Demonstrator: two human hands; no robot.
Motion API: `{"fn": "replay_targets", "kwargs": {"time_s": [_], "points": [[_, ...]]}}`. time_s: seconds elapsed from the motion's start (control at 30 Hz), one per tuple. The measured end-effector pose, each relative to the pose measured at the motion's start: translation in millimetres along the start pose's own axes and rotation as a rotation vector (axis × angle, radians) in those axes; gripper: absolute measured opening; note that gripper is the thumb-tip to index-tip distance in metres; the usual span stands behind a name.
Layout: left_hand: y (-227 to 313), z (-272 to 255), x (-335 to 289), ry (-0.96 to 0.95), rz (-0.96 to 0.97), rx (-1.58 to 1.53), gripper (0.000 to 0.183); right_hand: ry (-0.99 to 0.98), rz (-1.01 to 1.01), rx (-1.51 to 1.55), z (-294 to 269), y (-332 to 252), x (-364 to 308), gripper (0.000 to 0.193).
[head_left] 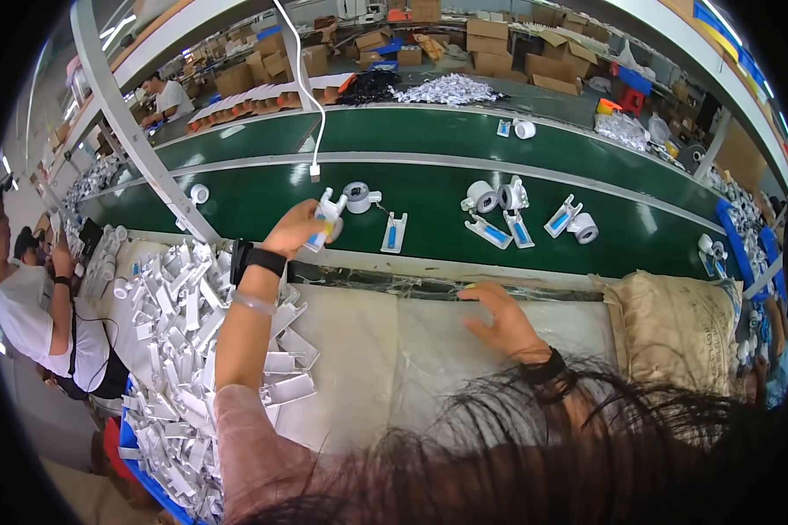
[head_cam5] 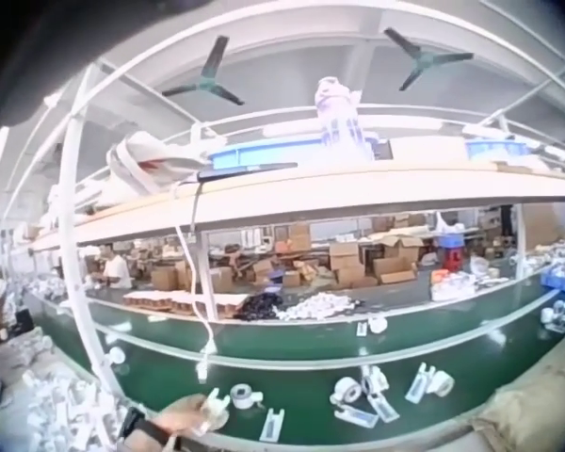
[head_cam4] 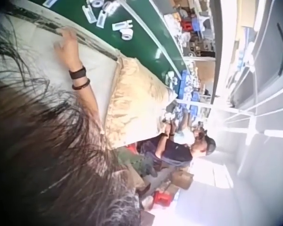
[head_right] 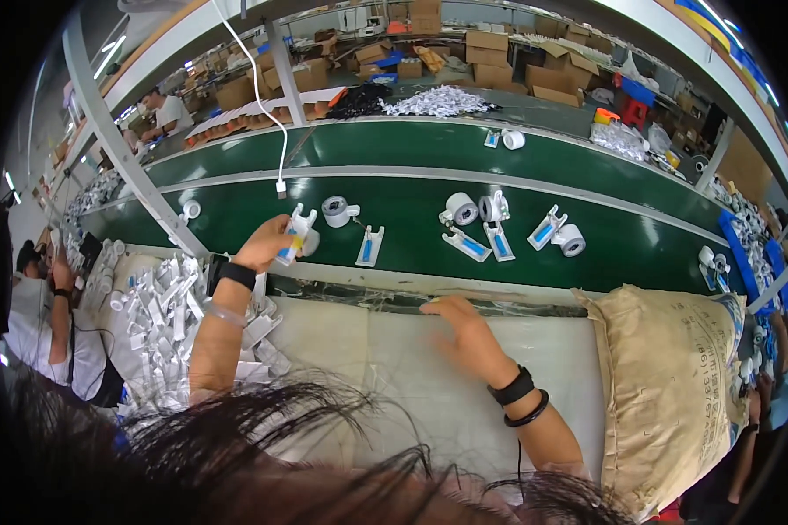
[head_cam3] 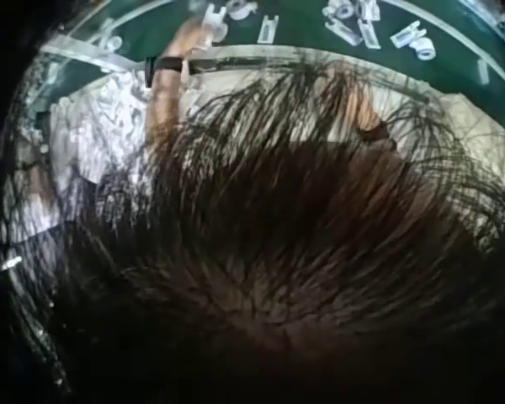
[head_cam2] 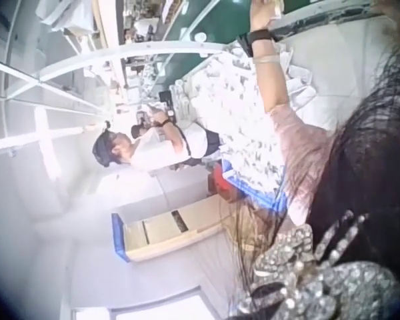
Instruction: Assembling small white and yellow electronic components on a factory assembly line.
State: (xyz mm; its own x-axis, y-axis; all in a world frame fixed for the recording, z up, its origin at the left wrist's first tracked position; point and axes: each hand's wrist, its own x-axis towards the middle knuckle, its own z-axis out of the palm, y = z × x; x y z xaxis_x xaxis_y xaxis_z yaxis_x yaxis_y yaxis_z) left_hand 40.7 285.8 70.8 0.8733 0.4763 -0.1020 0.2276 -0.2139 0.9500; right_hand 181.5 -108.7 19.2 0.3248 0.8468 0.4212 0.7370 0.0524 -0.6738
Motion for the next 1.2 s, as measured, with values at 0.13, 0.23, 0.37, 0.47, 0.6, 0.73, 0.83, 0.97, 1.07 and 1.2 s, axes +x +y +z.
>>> {"fn": "replay_targets", "kwargs": {"time_s": [0.13, 0.23, 0.37, 0.47, 0.6, 0.73, 0.83, 0.97, 1.07, 1.2], "points": [[45, 59, -72, -0.547, 0.054, -0.106, 0.040, 0.058, -0.069, 0.033, 11, -28, 5, 0.055], [35, 106, -98, -0.868, 0.290, 0.296, 0.043, 0.027, -0.134, 0.089, 19, -41, 4, 0.056], [42, 160, -124, -1.202, -0.007, -0.089, 0.045, -0.308, -0.008, 0.307, 14, -30, -23, 0.040], [44, 172, -121, -1.194, -0.028, -0.190, 0.043, -0.403, 0.147, 0.456, 15, -27, -40, 0.032], [27, 188, -113, -1.139, -0.129, -0.166, 0.037, -0.144, 0.168, 0.625, 13, -32, -46, 0.022], [45, 187, -114, -1.383, -0.069, 0.058, 0.023, -0.217, 0.264, 0.546, -8, -20, -51, 0.012], [50, 182, -118, -0.915, 0.073, 0.736, 0.027, -0.270, 0.305, 0.544, -24, -36, -48, 0.014], [11, 200, -111, -0.174, 0.577, 0.774, 0.030, -0.205, 0.457, 0.768, -16, -30, -51, 0.016], [7, 210, -113, -0.163, 0.576, 0.297, 0.033, -0.163, 0.526, 0.858, -14, -25, -46, 0.015], [34, 220, -130, -0.408, 0.016, -0.117, 0.038, -0.260, 0.614, 0.557, -17, -25, -51, 0.009]]}}
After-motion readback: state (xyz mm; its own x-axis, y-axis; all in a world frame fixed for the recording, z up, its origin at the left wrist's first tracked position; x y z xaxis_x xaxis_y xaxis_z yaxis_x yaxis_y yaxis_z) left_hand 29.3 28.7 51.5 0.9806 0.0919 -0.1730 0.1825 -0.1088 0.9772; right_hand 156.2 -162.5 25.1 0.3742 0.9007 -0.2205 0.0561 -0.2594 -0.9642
